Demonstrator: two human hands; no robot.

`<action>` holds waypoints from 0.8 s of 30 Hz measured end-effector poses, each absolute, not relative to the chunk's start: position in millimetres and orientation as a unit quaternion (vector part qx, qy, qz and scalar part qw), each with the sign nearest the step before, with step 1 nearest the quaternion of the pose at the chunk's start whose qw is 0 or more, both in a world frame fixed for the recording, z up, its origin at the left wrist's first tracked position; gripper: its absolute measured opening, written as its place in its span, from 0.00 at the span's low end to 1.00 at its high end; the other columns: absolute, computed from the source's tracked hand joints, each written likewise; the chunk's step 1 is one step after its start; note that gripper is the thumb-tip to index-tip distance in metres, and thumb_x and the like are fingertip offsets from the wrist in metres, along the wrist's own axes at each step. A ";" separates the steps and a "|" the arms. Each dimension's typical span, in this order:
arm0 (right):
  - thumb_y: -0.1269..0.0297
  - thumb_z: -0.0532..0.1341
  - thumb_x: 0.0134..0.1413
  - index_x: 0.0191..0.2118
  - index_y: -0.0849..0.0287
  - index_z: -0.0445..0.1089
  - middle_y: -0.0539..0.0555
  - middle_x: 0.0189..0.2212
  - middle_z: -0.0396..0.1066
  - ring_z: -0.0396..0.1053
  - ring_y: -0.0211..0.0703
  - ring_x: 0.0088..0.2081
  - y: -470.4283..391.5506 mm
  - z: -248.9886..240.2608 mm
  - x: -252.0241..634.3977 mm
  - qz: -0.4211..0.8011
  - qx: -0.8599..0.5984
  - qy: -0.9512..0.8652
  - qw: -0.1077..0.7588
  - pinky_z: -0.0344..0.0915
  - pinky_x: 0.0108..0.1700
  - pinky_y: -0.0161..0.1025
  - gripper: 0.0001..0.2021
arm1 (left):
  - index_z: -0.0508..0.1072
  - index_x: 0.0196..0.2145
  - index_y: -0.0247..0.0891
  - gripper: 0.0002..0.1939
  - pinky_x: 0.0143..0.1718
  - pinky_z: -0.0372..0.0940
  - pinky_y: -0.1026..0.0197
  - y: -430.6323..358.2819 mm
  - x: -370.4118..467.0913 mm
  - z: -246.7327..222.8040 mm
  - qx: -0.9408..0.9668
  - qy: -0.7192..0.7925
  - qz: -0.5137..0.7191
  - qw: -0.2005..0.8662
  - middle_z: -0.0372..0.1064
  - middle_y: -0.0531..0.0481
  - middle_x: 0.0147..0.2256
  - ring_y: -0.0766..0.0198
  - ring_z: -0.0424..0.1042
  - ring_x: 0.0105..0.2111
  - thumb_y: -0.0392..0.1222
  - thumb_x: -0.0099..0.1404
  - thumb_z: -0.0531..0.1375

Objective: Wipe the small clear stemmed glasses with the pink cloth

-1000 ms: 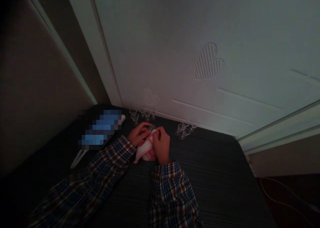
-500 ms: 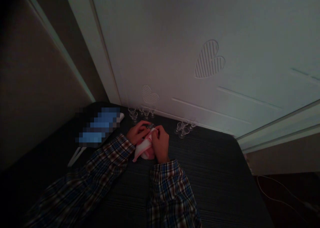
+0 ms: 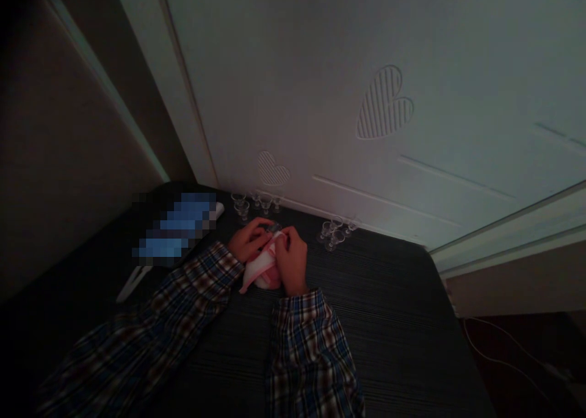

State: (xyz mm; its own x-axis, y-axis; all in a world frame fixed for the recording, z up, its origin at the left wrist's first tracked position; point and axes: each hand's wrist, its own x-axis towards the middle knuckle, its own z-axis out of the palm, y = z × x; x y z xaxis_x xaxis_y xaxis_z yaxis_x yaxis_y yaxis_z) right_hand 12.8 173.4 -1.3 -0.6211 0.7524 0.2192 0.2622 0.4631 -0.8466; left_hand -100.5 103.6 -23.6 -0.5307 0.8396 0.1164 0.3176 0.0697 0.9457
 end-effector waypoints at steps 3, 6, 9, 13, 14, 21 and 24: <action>0.62 0.46 0.51 0.29 0.58 0.64 0.47 0.23 0.64 0.61 0.34 0.26 173.7 -1.7 13.2 0.407 -0.315 -0.803 0.298 0.54 0.28 0.31 0.11 | 0.63 0.42 0.37 0.17 0.23 0.54 0.68 103.3 -100.3 -22.3 0.421 0.696 0.531 0.236 0.64 0.56 0.21 0.69 0.62 0.21 0.46 0.56 0.54; 0.63 0.46 0.51 0.29 0.58 0.64 0.46 0.22 0.64 0.61 0.33 0.26 174.1 -2.6 13.1 0.406 -0.315 -0.804 0.299 0.53 0.28 0.30 0.11 | 0.64 0.42 0.37 0.17 0.22 0.54 0.68 103.0 -100.1 -19.9 0.423 0.698 0.529 0.233 0.63 0.56 0.20 0.69 0.62 0.21 0.46 0.56 0.54; 0.63 0.46 0.51 0.29 0.59 0.64 0.46 0.23 0.64 0.61 0.33 0.26 174.7 -4.0 12.8 0.406 -0.317 -0.803 0.299 0.53 0.28 0.30 0.11 | 0.64 0.42 0.37 0.16 0.21 0.53 0.68 102.9 -99.2 -16.8 0.421 0.703 0.523 0.236 0.62 0.57 0.19 0.70 0.61 0.20 0.46 0.56 0.54; 0.63 0.46 0.52 0.30 0.59 0.64 0.46 0.23 0.63 0.60 0.33 0.26 176.1 -6.1 13.2 0.397 -0.310 -0.811 0.297 0.53 0.28 0.30 0.11 | 0.63 0.42 0.37 0.16 0.22 0.54 0.69 102.5 -97.7 -14.2 0.417 0.711 0.513 0.238 0.62 0.57 0.20 0.70 0.62 0.20 0.46 0.56 0.53; 0.63 0.47 0.52 0.30 0.59 0.64 0.46 0.23 0.63 0.60 0.33 0.26 176.4 -6.6 13.4 0.395 -0.308 -0.813 0.296 0.52 0.28 0.30 0.11 | 0.63 0.42 0.37 0.16 0.22 0.54 0.68 102.4 -97.5 -14.0 0.418 0.711 0.512 0.238 0.63 0.57 0.20 0.70 0.62 0.21 0.46 0.56 0.53; 0.64 0.47 0.52 0.30 0.58 0.63 0.46 0.23 0.63 0.60 0.33 0.26 177.8 -8.3 13.3 0.392 -0.305 -0.816 0.295 0.52 0.28 0.30 0.09 | 0.62 0.42 0.37 0.16 0.23 0.56 0.68 102.5 -97.9 -14.8 0.422 0.714 0.506 0.237 0.62 0.57 0.20 0.70 0.62 0.21 0.46 0.56 0.52; 0.64 0.47 0.52 0.30 0.58 0.63 0.46 0.23 0.63 0.59 0.33 0.25 177.6 -8.0 13.2 0.392 -0.307 -0.815 0.297 0.52 0.28 0.30 0.10 | 0.62 0.42 0.37 0.16 0.22 0.55 0.68 102.9 -98.1 -15.9 0.422 0.718 0.501 0.237 0.62 0.57 0.20 0.69 0.62 0.20 0.46 0.57 0.52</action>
